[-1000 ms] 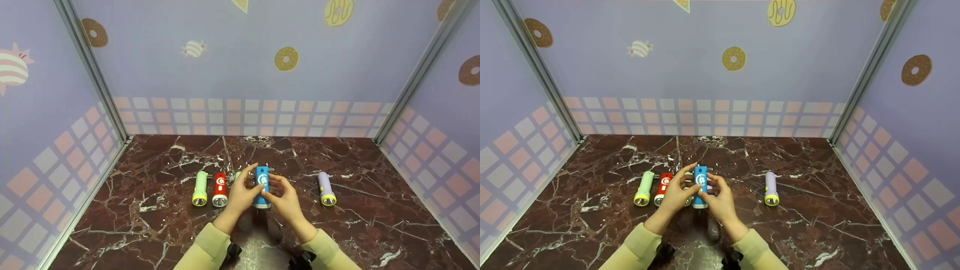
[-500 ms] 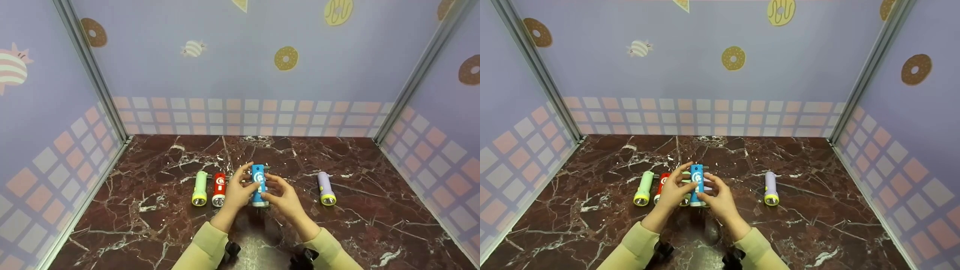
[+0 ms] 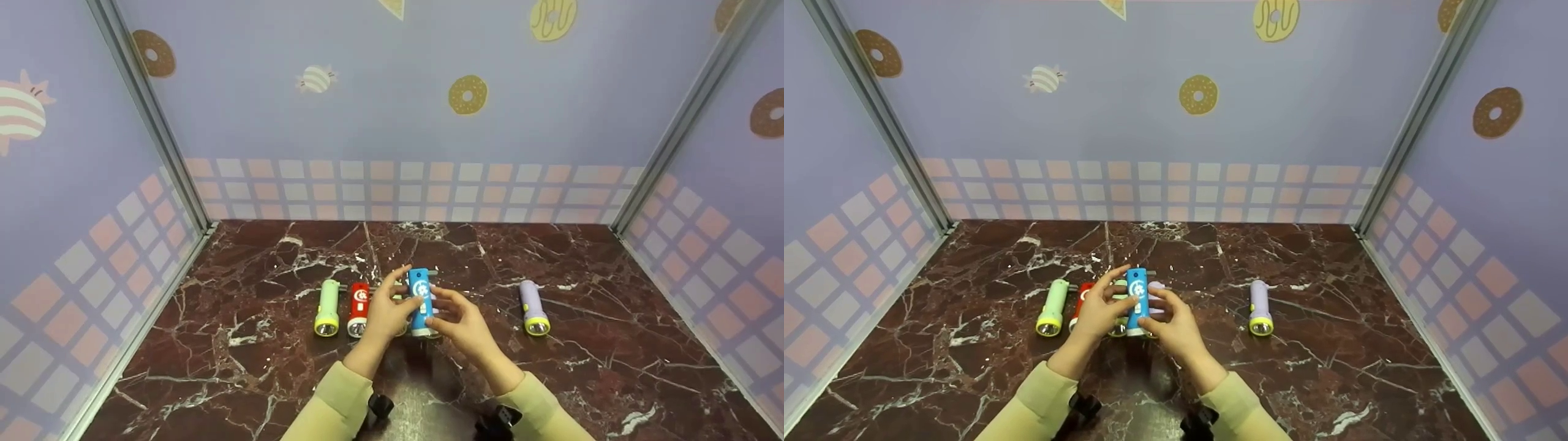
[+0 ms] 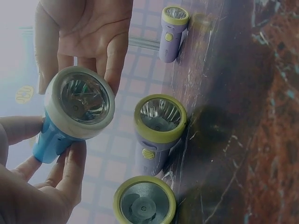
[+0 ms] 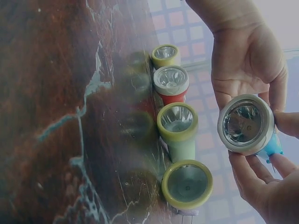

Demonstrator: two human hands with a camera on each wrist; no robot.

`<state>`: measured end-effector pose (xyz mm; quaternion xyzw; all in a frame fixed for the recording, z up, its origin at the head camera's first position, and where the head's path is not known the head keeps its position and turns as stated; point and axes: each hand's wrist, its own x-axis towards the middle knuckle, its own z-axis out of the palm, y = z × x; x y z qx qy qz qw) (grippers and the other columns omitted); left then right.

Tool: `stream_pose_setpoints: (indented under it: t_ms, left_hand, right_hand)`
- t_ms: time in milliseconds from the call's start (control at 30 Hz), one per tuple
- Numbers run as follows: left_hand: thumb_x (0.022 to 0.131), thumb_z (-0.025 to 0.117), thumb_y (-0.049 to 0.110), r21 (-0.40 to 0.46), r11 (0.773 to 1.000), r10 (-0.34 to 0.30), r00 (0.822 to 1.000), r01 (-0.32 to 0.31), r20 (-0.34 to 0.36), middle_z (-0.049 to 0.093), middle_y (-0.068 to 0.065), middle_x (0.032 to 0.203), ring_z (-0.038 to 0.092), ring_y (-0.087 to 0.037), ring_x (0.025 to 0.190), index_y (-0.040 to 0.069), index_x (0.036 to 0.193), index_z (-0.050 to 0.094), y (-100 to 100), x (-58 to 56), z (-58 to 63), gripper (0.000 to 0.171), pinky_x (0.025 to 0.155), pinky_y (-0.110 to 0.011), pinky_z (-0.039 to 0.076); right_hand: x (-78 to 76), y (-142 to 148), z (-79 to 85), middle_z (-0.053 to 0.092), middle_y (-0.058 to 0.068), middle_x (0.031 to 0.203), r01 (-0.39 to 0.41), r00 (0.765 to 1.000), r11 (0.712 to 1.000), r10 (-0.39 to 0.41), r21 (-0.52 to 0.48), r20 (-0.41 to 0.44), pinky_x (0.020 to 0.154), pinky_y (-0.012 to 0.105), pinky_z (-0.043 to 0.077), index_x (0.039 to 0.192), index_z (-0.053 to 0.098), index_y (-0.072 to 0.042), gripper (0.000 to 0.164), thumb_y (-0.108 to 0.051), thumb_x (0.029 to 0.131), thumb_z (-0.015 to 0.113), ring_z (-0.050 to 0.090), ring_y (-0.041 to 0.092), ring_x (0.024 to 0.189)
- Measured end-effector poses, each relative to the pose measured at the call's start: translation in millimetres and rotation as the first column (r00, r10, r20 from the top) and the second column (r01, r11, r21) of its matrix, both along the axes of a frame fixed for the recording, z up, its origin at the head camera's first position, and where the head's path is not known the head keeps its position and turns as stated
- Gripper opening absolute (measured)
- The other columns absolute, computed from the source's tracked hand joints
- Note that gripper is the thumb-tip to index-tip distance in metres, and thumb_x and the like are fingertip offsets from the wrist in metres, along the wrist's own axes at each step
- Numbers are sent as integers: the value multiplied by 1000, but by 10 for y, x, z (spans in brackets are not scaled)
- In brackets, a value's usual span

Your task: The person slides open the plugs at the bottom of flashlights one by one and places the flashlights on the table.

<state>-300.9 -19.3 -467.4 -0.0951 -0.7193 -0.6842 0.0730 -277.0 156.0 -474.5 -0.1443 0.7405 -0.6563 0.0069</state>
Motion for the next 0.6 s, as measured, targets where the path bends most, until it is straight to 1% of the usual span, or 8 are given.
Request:
stream_pose_setpoints:
  t_ms: [100,233,333,467,533,600]
  left_hand:
    - [82,76,0,4,1000,-2,1000,2,6,67,-31,113,72,-23,82,4,143,56,3,11,7,64,71,-36,63]
    - [81,75,-1,9,1000,-12,1000,12,-5,68,-32,109,73,-27,82,2,142,56,35,11,9,64,72,-35,63]
    - [81,75,-2,-10,1000,-9,1000,8,-9,70,-31,106,72,-25,81,1,141,56,71,-1,5,63,73,-34,62]
    - [81,76,-1,-45,999,7,1000,-7,17,70,-28,103,69,-20,80,3,140,58,123,-33,9,63,74,-32,60]
    - [80,77,0,-56,998,10,999,-8,37,71,-27,102,68,-20,81,5,140,58,150,-59,7,63,73,-31,59]
    - [81,77,1,-64,998,6,998,-2,58,71,-26,104,67,-21,85,7,141,59,182,-88,10,63,73,-31,57]
  right_hand:
    - [-2,2,-5,62,36,132,6,1000,1000,-6,7,6,87,29,61,143,50,7,60,-1,88,74,69,43,113]
    - [-8,33,-23,62,36,133,12,1000,1000,-12,8,17,86,27,61,143,50,7,60,-2,89,74,69,42,114]
    - [-18,66,-42,61,35,134,14,999,1000,-14,-4,38,85,28,61,144,50,7,61,-1,89,73,69,41,115]
    - [-43,113,-56,60,34,136,18,996,999,-15,-31,84,86,31,62,146,48,6,62,-1,89,72,69,34,115]
    - [-57,139,-62,60,33,136,14,994,998,-8,-56,110,87,33,62,146,47,6,62,-1,89,71,70,30,113]
    - [-69,173,-64,59,33,137,19,992,998,-11,-64,122,87,33,62,147,46,7,62,-1,90,71,70,25,111]
